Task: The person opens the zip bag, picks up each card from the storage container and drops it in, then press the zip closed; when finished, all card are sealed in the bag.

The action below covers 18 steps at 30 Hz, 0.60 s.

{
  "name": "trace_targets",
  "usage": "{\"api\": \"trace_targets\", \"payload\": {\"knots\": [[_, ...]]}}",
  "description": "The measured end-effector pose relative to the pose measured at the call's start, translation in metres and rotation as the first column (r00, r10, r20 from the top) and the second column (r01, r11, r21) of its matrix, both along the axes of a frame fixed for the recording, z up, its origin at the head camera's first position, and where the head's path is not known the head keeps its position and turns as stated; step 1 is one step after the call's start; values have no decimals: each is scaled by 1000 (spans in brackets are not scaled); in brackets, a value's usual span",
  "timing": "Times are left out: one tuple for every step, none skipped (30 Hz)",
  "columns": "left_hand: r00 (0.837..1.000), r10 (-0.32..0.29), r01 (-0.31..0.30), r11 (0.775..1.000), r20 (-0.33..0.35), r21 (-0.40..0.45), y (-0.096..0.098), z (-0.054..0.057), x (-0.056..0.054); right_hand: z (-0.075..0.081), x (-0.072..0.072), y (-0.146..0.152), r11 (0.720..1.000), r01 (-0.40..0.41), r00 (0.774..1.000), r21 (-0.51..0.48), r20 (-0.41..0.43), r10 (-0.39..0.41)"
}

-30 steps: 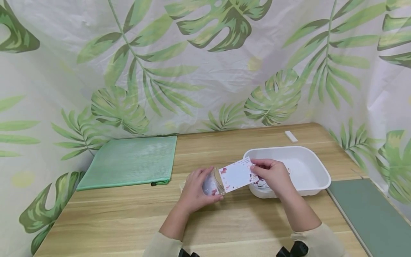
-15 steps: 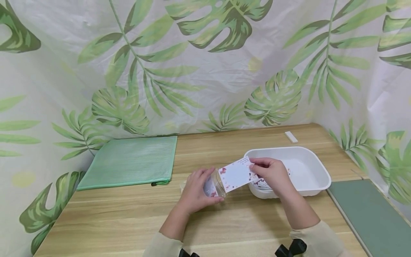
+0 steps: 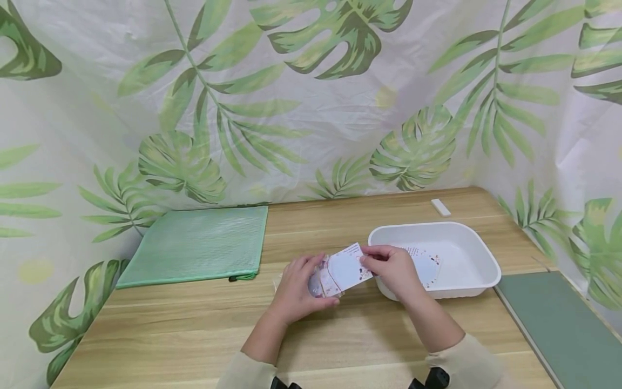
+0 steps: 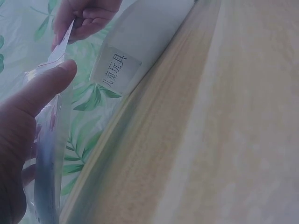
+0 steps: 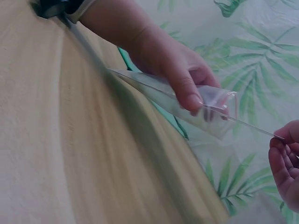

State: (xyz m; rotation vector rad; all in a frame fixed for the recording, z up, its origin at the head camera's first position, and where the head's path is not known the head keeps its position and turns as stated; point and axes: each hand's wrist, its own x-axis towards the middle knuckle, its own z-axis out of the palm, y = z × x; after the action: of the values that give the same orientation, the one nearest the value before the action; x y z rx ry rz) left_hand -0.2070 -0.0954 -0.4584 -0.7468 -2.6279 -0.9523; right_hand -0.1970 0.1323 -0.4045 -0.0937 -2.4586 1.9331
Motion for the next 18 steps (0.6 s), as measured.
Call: {"api": "trace_targets", "payload": {"knots": [[1000,0,0,1000,2,2,0,0,0,-1,1,-3,1000,3,1000,-9,-2,-3],[1000,2,-2,1000,6,6,0,0,0,-2,1,-7,1000,4,1000,-15,-2,-4],[1000,3,-3,1000,10,8,0,0,0,-3,1,-10,1000,4,1000,-18,-3,-4],[1000,5,-5,1000,11,12,0,0,0,-5,1,-12,1000,0,1000,-21,-7,0],[1000,6,-7,1000,13,15,0,0,0,-6,1,-14,1000,-9,1000,-21,-9,9],[1000,7,-7,1000,16,18,0,0,0,-7,1,-16,999,-22,1000,-24,-8,21],[1000,8,-8,1000,16,19,1,0,0,-8,1,-18,999,-37,999,-23,-9,37],[1000,8,-9,1000,17,22,1,0,1,-9,1,-19,998,-57,998,-22,-7,56],[1000,8,-9,1000,16,23,1,0,1,-9,2,-19,997,-79,997,-23,-7,79],[1000,9,-9,1000,14,24,1,0,1,-10,1,-19,994,-106,994,-18,-8,106],[1000,8,-8,1000,12,24,1,-1,1,-10,1,-19,991,-135,991,-10,-7,135],[1000,8,-8,1000,12,25,1,-1,1,-10,0,-18,986,-167,986,1,-10,167],[1000,8,-8,1000,10,25,1,-1,1,-10,-1,-17,980,-199,980,19,-16,199],[1000,8,-8,1000,10,27,1,-1,0,-10,-2,-17,973,-230,973,37,-18,231],[1000,7,-8,1000,9,28,1,-1,0,-10,-3,-16,965,-256,966,61,-18,258],[1000,7,-7,1000,7,30,1,-1,0,-10,-5,-16,956,-279,959,88,-19,282],[1000,5,-5,1000,7,31,0,-1,0,-11,-6,-17,948,-297,954,114,-16,300],[1000,3,-4,1000,4,31,0,-1,0,-11,-7,-18,941,-307,950,142,-14,312]]}}
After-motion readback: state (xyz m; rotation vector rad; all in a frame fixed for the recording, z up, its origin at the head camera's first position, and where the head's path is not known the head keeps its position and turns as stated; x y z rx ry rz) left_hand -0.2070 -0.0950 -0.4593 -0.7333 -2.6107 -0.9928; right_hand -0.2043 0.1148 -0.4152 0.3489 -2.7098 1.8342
